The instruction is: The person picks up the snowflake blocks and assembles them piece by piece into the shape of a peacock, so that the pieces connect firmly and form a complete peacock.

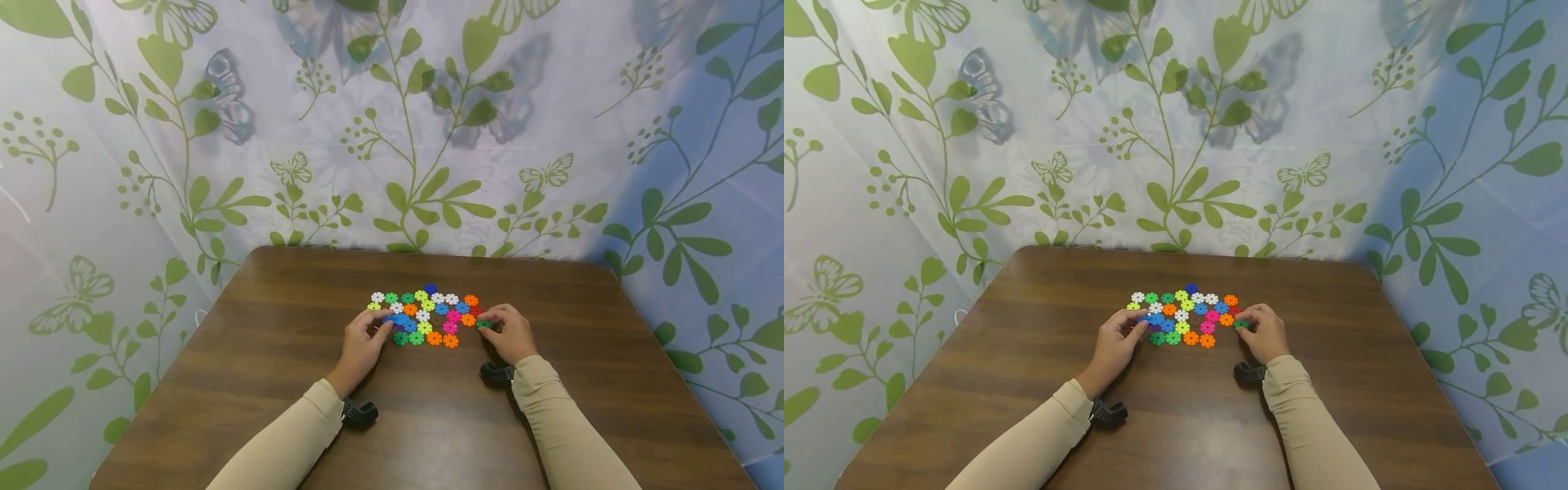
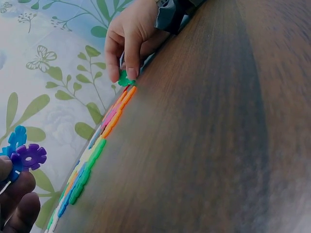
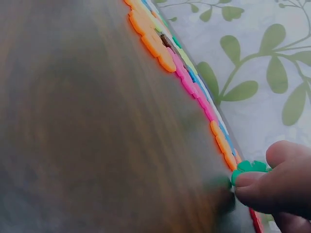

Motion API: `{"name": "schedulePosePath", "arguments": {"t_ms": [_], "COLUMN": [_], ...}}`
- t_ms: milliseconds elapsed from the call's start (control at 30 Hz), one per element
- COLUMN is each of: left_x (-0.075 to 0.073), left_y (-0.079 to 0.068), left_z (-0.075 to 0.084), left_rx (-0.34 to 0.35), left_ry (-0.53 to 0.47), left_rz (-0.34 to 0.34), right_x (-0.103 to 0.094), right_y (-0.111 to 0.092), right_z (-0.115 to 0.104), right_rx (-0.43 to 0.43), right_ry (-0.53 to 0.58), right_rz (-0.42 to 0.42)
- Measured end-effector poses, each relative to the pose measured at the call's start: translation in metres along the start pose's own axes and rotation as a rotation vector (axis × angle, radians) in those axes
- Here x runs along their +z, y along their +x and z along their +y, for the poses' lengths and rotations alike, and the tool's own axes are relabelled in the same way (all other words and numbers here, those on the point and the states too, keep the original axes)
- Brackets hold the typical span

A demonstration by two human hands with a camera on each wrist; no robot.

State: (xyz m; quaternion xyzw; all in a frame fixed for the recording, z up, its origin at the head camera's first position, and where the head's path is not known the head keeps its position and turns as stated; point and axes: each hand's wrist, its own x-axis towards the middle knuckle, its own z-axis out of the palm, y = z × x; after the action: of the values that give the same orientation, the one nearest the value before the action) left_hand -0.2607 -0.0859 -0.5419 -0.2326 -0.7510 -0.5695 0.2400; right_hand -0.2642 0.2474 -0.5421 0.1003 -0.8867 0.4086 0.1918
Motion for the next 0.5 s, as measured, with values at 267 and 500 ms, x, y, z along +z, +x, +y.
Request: {"name": "schedulePosePath", "arguments": {"t_ms": [267, 500], "left_x": [-0.0025, -0.0033], "left_y": [-0.0016, -0.0016], "left_z": [-0.0008, 0.0032], "left_rx": [-0.023, -0.033], "left_ry": [-0.004, 0.018], "left_rz": [-0.052, -0.111], "right_x": [0.0, 0.0046], "right_y": [-0.0018, -0.0002], "right_z": [-0.0003, 0.0023], "right_rx": [-0.037, -0.016], "right_ry": [-0.004, 0.071], "right_rz": [0.041, 0.168]}}
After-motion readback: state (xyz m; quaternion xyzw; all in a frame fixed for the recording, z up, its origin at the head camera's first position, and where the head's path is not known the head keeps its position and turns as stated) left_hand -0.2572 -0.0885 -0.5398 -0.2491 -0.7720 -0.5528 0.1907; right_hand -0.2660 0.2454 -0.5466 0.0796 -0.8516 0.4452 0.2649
